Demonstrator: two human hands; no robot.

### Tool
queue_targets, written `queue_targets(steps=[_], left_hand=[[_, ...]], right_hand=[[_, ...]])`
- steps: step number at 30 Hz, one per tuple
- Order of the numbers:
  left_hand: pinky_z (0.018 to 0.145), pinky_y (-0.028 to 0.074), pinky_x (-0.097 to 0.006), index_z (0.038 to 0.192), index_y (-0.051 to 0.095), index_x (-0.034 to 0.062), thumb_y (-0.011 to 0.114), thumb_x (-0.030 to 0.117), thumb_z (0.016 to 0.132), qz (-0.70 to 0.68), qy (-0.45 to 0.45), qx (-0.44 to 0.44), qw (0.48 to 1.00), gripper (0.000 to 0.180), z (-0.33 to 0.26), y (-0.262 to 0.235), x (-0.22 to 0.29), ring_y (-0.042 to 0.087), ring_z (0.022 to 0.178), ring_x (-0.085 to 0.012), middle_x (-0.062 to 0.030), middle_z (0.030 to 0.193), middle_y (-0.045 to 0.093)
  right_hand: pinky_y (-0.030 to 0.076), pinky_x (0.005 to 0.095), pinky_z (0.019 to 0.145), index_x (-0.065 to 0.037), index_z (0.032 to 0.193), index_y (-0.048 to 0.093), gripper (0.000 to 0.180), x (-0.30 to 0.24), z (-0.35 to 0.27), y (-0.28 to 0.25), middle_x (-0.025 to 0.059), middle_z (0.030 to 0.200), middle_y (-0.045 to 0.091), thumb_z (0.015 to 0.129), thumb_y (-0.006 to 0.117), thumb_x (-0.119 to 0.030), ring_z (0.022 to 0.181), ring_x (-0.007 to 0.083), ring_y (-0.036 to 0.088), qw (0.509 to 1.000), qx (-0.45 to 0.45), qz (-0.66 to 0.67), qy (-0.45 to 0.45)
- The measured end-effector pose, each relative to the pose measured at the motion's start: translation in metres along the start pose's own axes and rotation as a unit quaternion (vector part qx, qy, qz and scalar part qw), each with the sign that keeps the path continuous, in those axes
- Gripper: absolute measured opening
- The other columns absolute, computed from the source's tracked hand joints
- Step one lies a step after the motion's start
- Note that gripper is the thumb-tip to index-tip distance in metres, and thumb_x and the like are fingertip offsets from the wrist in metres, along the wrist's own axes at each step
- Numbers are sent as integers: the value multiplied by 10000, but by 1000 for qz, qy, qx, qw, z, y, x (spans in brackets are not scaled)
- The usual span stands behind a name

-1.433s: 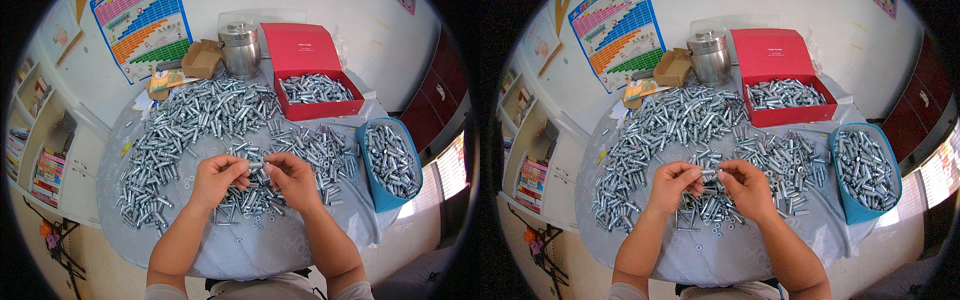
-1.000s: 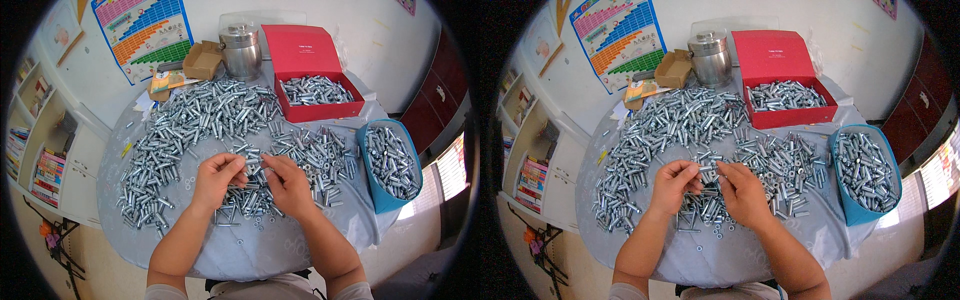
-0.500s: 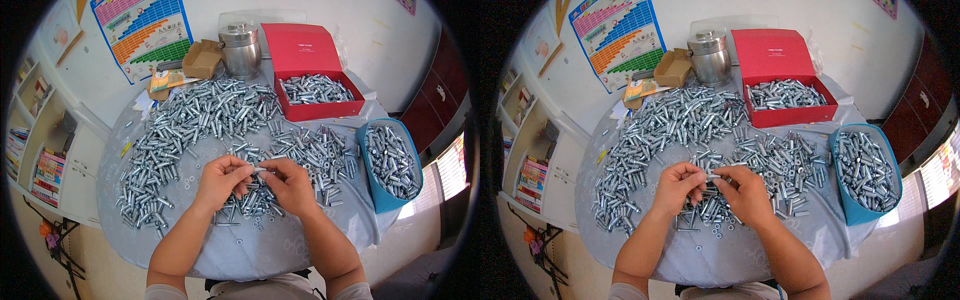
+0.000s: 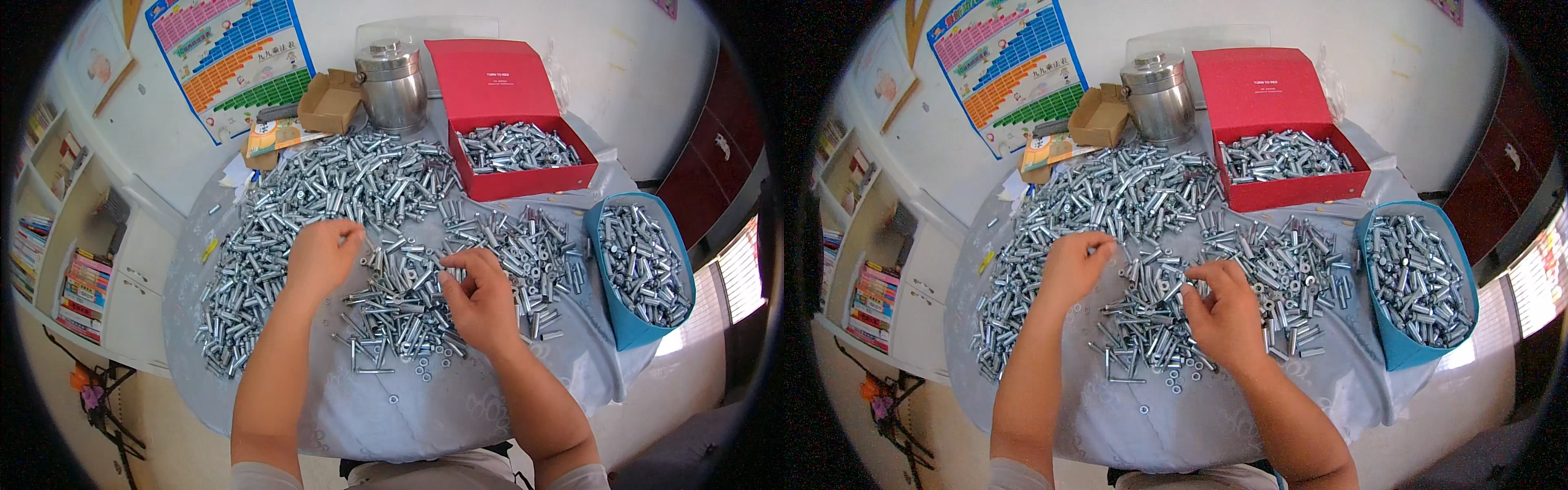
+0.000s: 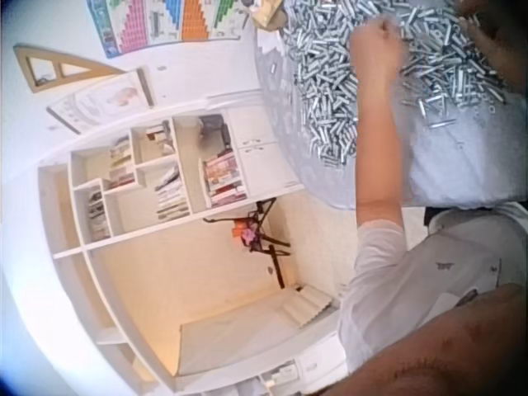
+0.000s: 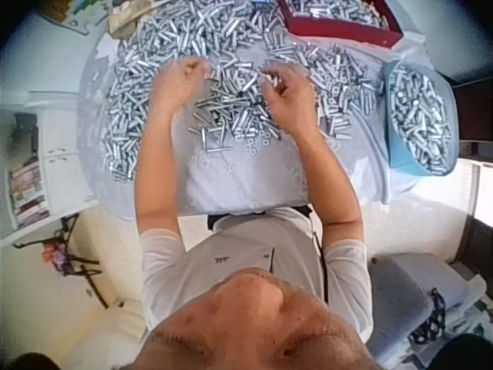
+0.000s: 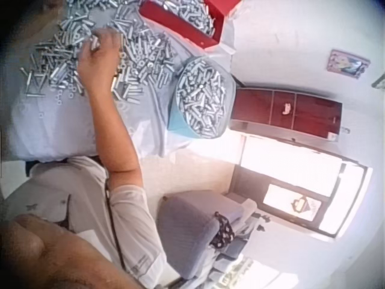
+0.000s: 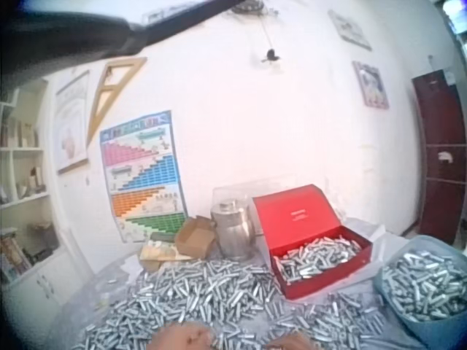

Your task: The person sits at a table covered with metal bolts and washers, repeatedly picking up a bolt and a washer to screw them together by hand. The person places the assembled fasteners into a pile on the table.

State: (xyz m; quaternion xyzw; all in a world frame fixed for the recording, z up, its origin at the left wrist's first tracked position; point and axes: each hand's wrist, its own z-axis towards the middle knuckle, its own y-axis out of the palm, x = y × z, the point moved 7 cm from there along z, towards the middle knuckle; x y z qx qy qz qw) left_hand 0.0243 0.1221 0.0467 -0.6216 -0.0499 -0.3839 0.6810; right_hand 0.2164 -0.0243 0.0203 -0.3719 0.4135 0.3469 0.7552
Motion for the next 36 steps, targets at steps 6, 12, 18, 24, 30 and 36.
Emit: queue_targets(steps=[6,12,18,24,30,36], left_hand=[[711,528,-377,913,729,32,744,291,785,71,-59,57,994,290,42,38,-59,681,789,-279,-128,882,706],[780,519,-423,872,701,55,744,276,751,122,-127,66,982,256,40,49,-55,646,883,-314,-132,979,644],[749,526,-434,884,669,62,702,215,761,162,-74,49,983,200,32,50,-37,644,873,-324,-123,965,636],[711,520,-439,844,633,54,680,163,759,126,16,30,991,146,17,56,-26,653,815,-330,-129,887,665],[638,490,-331,997,681,50,688,96,810,-74,34,21,996,193,1,51,-34,625,722,-191,-77,862,673],[553,386,-204,1057,691,35,679,65,866,-296,67,-65,951,194,-63,34,36,481,624,-49,-29,927,634]], right_hand=[[466,274,533,-24,1000,651,155,-3,-1,0,119,994,591,848,670,-50,584,152,561,1000,0,5,12],[467,280,533,-27,988,654,143,-1,-1,1,119,978,598,850,672,-59,558,170,561,1000,3,3,-8],[389,238,504,-24,982,667,129,-1,-4,4,77,962,587,855,665,-39,547,81,479,1000,-5,13,-13],[392,244,503,-15,974,670,122,-2,-4,7,84,945,593,855,663,-42,534,89,481,1000,-8,5,-22],[400,246,514,-3,964,669,121,-5,-4,7,70,879,613,885,665,-95,546,88,486,1000,-3,12,-11],[414,257,544,10,932,664,216,7,-9,18,29,710,605,950,628,-202,596,82,503,995,-55,63,61]])
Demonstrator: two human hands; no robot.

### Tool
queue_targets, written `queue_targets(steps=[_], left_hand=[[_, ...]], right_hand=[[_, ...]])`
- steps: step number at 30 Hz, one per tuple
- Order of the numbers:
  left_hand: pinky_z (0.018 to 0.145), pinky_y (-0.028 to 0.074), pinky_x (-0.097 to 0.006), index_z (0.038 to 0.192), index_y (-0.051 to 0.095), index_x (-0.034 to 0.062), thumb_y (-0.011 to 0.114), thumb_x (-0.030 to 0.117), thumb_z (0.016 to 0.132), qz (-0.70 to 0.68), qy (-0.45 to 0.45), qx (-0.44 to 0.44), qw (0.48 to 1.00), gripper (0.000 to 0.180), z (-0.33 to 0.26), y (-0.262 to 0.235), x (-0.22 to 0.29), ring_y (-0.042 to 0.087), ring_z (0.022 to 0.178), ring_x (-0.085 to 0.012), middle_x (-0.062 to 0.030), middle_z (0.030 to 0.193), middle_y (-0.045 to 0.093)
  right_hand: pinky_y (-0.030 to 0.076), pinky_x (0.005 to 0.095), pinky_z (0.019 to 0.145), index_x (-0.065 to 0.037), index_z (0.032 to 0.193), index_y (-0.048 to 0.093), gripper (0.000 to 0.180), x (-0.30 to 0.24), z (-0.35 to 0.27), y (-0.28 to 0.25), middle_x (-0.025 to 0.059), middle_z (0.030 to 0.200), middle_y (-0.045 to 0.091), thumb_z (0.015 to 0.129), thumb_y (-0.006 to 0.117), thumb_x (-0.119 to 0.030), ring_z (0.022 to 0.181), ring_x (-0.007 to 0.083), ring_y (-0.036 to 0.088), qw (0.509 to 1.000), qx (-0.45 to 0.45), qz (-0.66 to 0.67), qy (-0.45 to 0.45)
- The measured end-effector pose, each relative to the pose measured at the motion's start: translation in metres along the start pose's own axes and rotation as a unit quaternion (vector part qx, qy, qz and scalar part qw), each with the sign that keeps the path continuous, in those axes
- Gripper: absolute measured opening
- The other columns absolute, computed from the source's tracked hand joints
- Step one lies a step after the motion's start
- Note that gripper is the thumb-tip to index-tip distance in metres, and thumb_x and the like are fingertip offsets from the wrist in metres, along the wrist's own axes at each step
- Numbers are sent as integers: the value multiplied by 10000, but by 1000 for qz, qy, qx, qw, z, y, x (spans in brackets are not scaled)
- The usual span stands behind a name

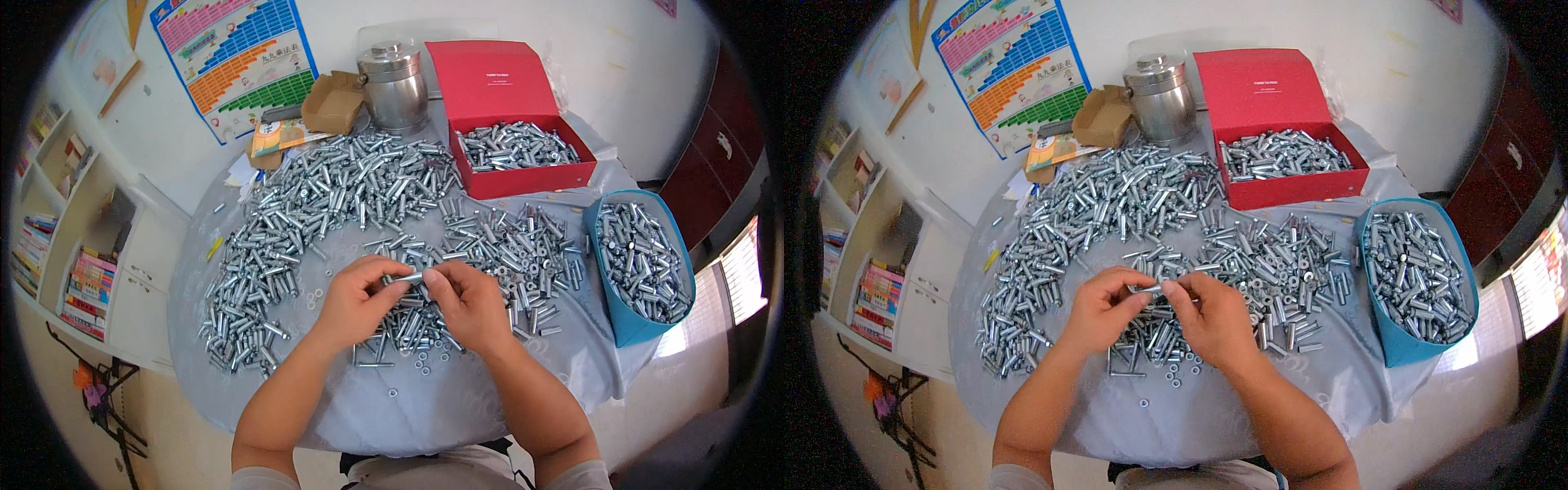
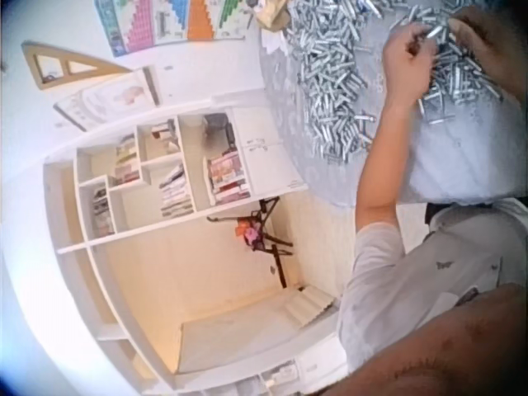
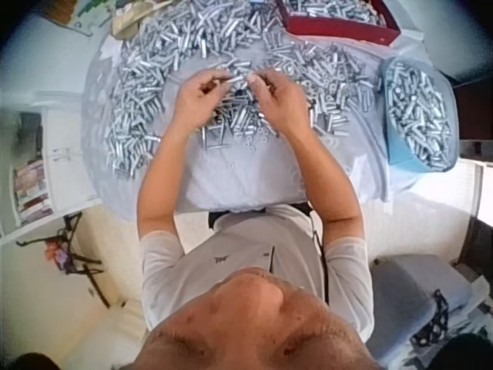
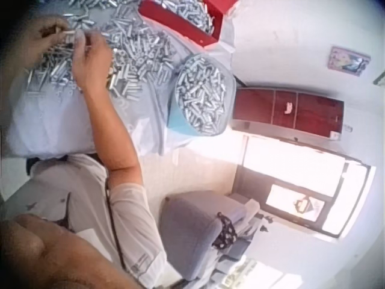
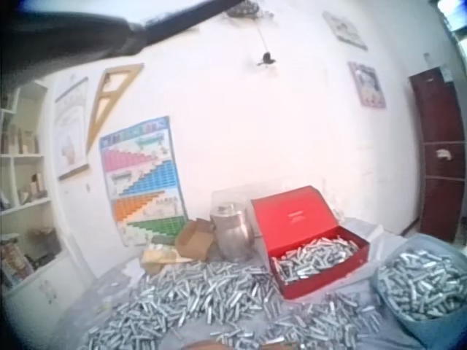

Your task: The person sits at a table covered with metal bolts and washers, repeatedly picking up a bolt and a washer to screw them together by hand. The person places the assembled fasteners into a pile on the table.

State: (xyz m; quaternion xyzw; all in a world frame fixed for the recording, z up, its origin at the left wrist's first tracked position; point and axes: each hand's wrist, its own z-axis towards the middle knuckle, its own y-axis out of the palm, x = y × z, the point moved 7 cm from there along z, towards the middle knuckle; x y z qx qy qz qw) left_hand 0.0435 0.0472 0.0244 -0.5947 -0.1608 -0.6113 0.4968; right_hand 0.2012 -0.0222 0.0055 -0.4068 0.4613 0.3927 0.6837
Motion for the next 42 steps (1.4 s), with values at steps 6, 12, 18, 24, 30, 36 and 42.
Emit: queue_targets(steps=[6,12,18,24,30,36,42], left_hand=[[566,397,-216,1043,687,23,662,74,899,2,55,30,998,155,-25,-1,13,507,654,-67,-36,927,642],[647,435,-226,1043,685,-3,604,175,963,-80,-66,44,994,211,-39,-4,0,549,718,-74,-26,848,652],[655,437,-212,1059,688,-17,581,193,981,-134,-121,55,982,248,-47,-9,-17,553,732,-60,-10,791,643],[640,437,-206,1072,688,-15,584,179,980,-173,-109,45,978,238,-52,-5,-22,550,728,-57,-7,788,640],[602,411,-200,1066,693,-5,587,193,982,-198,-114,42,973,240,-54,-3,-26,526,690,-44,6,778,636],[547,364,-194,1053,698,5,589,214,984,-206,-130,55,968,246,-54,-6,-34,475,639,-21,22,769,634],[504,337,-187,1050,698,13,586,220,987,-215,-129,60,966,244,-55,-3,-36,443,584,-4,29,754,633]], right_hand=[[403,284,555,15,835,642,350,0,-5,12,25,635,551,985,577,-294,602,100,473,991,-99,58,77],[406,259,570,-7,921,655,241,-2,-9,20,-3,729,569,975,593,-233,647,73,481,987,-139,61,51],[414,232,576,-15,1046,654,163,1,-8,23,1,802,588,917,660,-114,664,59,497,986,-141,58,67],[438,215,576,-5,1010,666,134,0,-11,27,-2,748,608,919,659,-103,637,51,522,984,-129,102,65],[445,209,548,13,1061,643,176,2,-12,27,19,832,628,901,672,-51,649,58,564,984,-147,87,57],[446,211,549,16,1060,641,182,6,-13,30,31,888,633,890,679,-40,644,56,559,973,-169,60,148],[451,211,547,20,1042,656,160,2,-12,28,36,880,643,904,667,-61,638,54,556,971,-160,55,170]])
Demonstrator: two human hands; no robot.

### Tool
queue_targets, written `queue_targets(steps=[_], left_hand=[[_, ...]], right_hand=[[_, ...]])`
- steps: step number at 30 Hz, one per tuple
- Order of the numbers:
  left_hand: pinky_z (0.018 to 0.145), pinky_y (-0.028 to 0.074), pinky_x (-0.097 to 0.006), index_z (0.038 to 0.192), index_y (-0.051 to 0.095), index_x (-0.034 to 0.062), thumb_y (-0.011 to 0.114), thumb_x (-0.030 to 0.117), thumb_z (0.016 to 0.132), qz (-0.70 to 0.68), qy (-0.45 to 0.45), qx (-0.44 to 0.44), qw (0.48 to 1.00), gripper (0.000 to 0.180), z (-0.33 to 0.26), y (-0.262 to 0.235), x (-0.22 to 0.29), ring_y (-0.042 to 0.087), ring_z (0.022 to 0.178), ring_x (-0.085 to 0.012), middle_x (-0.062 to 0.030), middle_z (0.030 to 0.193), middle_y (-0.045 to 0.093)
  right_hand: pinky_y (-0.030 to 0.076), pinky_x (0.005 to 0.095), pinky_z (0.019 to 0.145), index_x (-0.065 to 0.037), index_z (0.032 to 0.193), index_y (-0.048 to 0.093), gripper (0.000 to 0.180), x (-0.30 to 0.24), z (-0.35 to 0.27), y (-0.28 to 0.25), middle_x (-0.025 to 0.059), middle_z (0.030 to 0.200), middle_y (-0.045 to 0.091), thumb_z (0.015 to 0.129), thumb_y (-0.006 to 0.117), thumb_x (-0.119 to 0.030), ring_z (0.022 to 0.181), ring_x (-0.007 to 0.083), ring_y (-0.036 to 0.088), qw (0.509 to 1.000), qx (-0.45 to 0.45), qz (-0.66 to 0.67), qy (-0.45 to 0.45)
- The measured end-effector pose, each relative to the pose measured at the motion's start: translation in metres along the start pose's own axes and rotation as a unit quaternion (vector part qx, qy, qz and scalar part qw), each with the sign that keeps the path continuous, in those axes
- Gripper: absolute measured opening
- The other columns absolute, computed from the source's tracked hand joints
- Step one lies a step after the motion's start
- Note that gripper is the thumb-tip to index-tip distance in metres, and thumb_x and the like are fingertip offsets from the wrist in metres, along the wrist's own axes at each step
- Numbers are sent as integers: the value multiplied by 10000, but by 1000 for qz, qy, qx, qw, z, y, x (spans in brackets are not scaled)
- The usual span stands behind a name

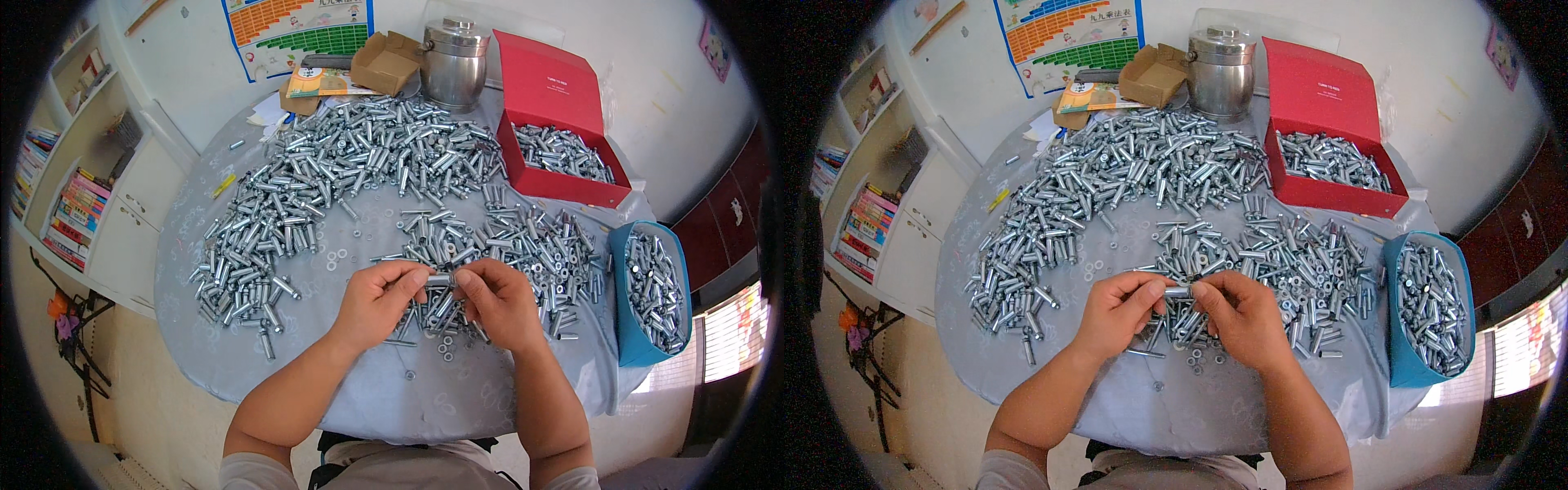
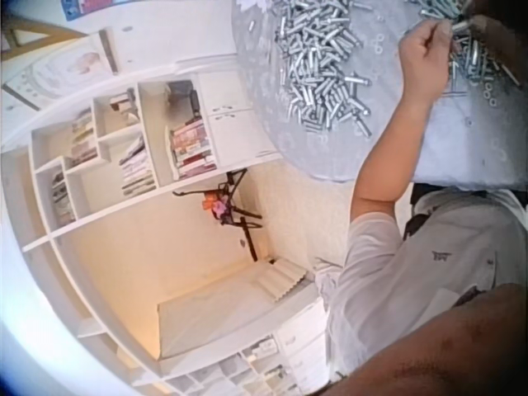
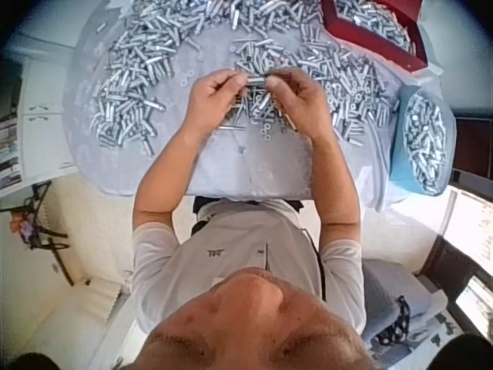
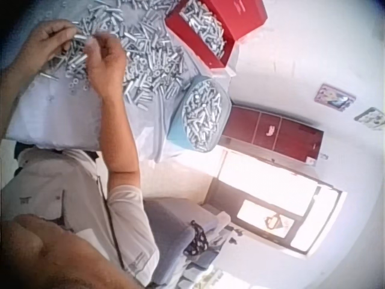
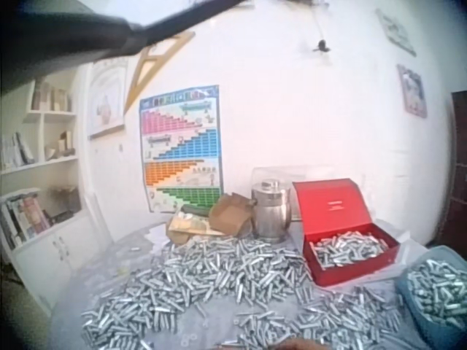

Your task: The person sits at a table covered with metal bolts and washers, repeatedly picking up a bolt and a washer to screw them together by hand. The person places the assembled fasteners into a pile on the table.

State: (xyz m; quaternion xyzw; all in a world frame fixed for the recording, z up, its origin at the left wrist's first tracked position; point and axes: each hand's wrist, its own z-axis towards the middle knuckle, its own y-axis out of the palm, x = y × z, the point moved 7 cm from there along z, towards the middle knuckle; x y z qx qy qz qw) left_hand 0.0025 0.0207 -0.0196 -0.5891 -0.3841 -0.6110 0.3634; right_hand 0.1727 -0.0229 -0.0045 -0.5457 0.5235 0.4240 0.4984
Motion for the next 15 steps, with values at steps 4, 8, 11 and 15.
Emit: queue_targets(steps=[4,8,11,15], left_hand=[[483,329,-180,1051,695,18,583,216,989,-25,-5,-3,1000,235,1,3,0,439,559,3,27,746,637],[464,325,-179,1057,690,21,580,209,989,-18,3,-2,1000,228,1,2,-2,430,530,5,21,751,645],[461,326,-178,1060,687,19,581,206,989,-27,12,3,1000,227,2,3,-1,429,525,7,14,753,648],[459,324,-172,1065,683,16,586,202,986,-31,10,11,999,223,1,1,0,435,525,7,7,754,652]], right_hand=[[452,213,545,14,1051,657,170,-2,0,-1,35,877,644,907,671,-75,630,51,547,997,18,20,-72],[450,207,551,14,1058,658,184,1,2,-2,35,880,647,903,681,-84,631,47,543,998,11,7,-60],[441,204,554,14,1061,659,197,-3,2,-2,31,876,644,901,688,-96,637,47,540,994,31,-5,-107],[436,212,555,11,1063,663,207,6,5,-1,28,878,646,901,693,-114,650,51,538,998,10,-33,-55]])
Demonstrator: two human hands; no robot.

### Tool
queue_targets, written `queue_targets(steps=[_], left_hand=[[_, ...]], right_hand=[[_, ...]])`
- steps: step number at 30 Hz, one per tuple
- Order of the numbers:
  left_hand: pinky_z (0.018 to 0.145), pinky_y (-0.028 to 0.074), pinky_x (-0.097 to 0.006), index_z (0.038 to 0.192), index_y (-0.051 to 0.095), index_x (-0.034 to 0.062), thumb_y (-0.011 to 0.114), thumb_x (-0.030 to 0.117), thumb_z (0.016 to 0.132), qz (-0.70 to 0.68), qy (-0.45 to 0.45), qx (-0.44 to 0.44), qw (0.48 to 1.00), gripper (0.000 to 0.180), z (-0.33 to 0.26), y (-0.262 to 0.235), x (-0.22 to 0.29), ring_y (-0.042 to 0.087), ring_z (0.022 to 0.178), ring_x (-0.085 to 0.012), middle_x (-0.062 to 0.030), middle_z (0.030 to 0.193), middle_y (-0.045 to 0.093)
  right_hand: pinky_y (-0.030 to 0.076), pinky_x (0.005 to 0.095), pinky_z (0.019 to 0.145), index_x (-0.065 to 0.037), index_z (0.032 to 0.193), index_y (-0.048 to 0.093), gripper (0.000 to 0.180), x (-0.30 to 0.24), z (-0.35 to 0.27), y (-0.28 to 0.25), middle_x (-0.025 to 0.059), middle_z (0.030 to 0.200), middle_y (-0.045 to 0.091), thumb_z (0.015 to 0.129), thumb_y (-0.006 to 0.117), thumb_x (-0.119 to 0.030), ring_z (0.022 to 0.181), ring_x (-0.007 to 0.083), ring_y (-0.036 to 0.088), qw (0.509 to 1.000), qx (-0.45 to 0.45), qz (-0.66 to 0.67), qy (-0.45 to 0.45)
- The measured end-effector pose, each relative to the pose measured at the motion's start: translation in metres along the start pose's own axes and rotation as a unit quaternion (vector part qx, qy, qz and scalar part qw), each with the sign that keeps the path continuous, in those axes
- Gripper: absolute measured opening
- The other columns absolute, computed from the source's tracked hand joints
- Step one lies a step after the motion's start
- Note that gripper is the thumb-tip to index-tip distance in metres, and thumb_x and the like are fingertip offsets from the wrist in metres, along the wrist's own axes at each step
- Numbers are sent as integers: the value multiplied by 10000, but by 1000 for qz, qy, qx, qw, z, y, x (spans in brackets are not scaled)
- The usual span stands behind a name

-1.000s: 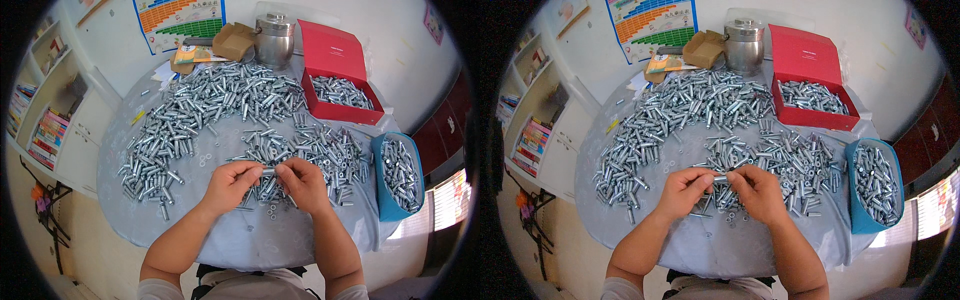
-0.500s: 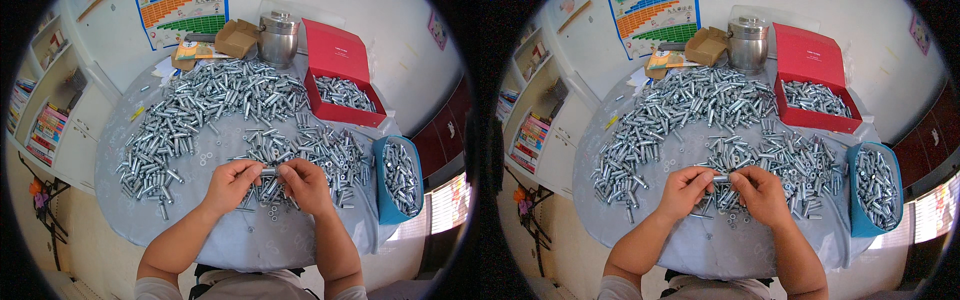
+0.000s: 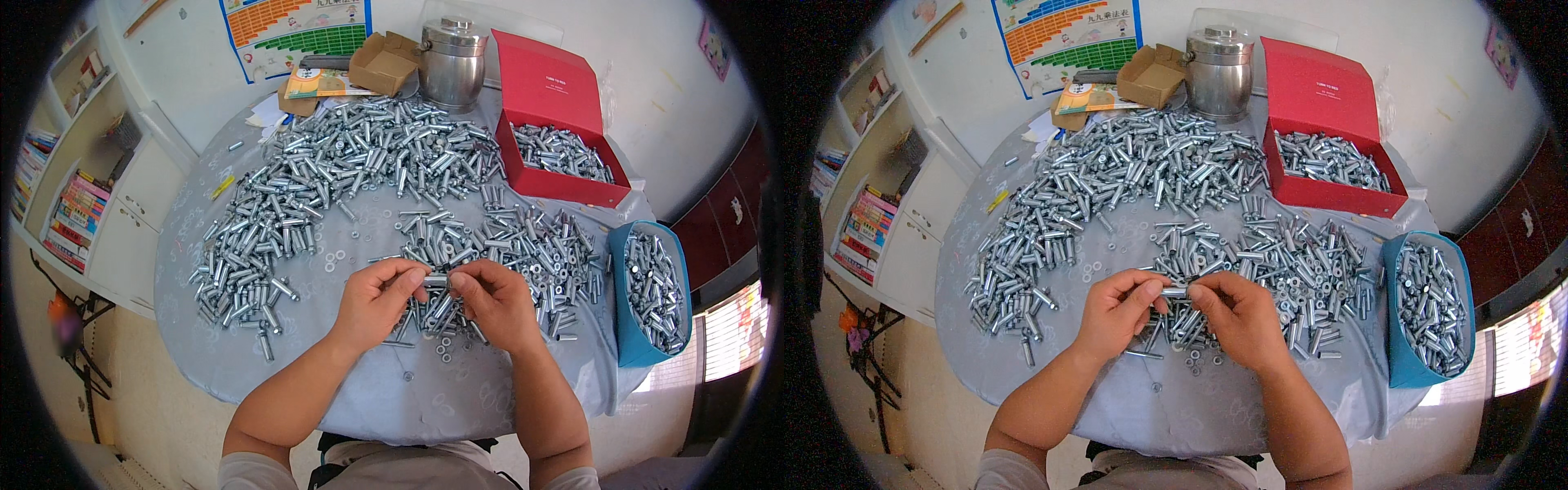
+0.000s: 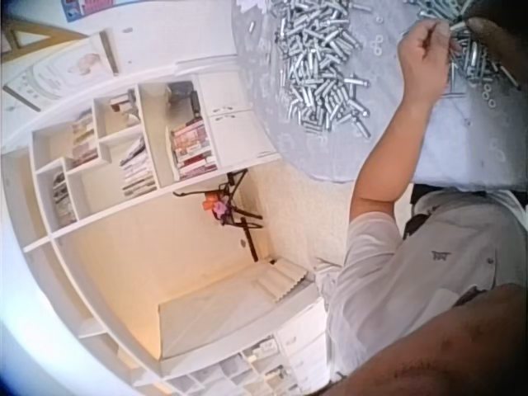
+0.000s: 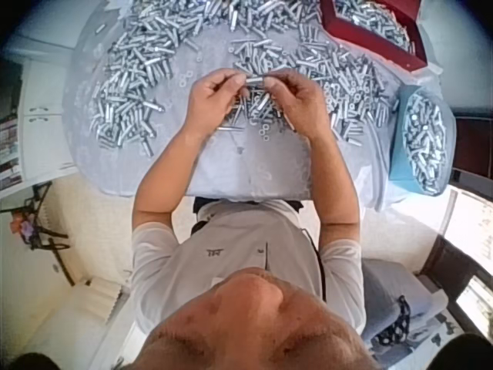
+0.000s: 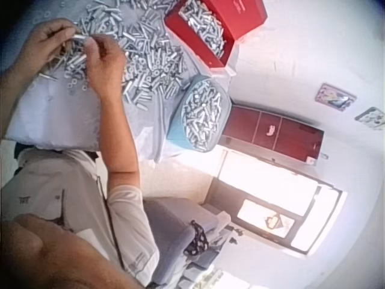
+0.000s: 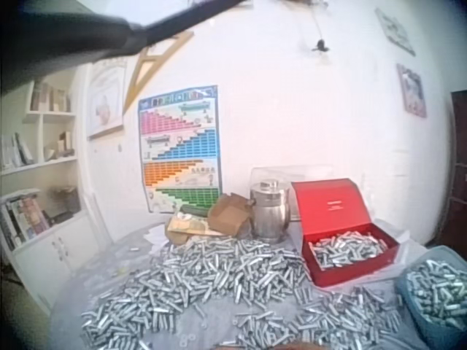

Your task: The person sits at a table covered with metal bolts and washers, repeatedly picking up a bolt and a washer to screw them together by hand. The person places the assembled fasteners into a pile on the table.

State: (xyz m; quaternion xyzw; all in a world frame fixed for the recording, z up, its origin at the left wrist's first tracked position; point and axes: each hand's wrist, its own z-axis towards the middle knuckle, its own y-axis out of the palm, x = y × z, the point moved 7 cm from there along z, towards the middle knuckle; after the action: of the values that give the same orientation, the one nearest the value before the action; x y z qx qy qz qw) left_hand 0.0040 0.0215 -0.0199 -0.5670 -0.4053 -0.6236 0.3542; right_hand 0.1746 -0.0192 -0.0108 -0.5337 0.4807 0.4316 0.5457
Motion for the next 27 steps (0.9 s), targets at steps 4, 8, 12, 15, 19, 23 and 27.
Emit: queue_targets(steps=[4,8,12,15,19,23,27], left_hand=[[452,332,-169,1074,679,15,593,196,982,-12,1,-1,1000,220,1,3,-1,442,515,0,-10,769,667],[449,348,-171,1076,675,11,597,191,979,-25,-3,-2,1000,219,1,2,-1,455,511,-6,-24,787,681],[442,354,-168,1065,671,5,599,180,977,-38,2,3,999,209,1,3,-1,461,500,-15,-41,784,680],[422,341,-163,1054,668,3,597,166,976,-46,5,16,999,194,1,2,0,455,475,-25,-65,781,678],[410,336,-167,1026,655,7,593,168,978,-53,-5,21,998,179,1,2,-3,455,463,-31,-68,767,672],[385,326,-180,978,625,16,584,186,984,-110,-44,28,993,175,0,-2,-4,453,448,-45,-69,734,655],[374,326,-190,981,599,24,579,192,985,-103,-39,36,993,169,2,-2,-4,448,439,-53,-75,736,649]], right_hand=[[443,222,574,12,1054,661,202,-3,-1,-3,33,892,651,904,690,-120,682,50,543,997,23,2,-73],[450,214,595,12,1061,658,215,-2,-1,-1,38,924,652,892,704,-114,702,48,547,1000,-1,13,-16],[452,214,592,1,1077,665,221,-5,-1,-1,40,929,652,884,707,-97,692,57,555,997,28,12,-70],[458,223,599,-19,1079,673,221,-4,-1,1,40,917,642,866,711,-65,692,73,566,999,10,31,-14],[477,236,622,-36,1081,678,238,-5,0,-2,45,900,623,846,704,-15,709,95,577,996,23,-14,-89],[486,246,630,-27,1090,675,249,-24,-3,-9,63,932,620,845,683,18,723,119,589,968,63,-79,-231],[503,270,654,-29,1145,658,287,-27,-3,-10,87,957,636,860,668,1,734,153,609,977,96,-70,-175]])
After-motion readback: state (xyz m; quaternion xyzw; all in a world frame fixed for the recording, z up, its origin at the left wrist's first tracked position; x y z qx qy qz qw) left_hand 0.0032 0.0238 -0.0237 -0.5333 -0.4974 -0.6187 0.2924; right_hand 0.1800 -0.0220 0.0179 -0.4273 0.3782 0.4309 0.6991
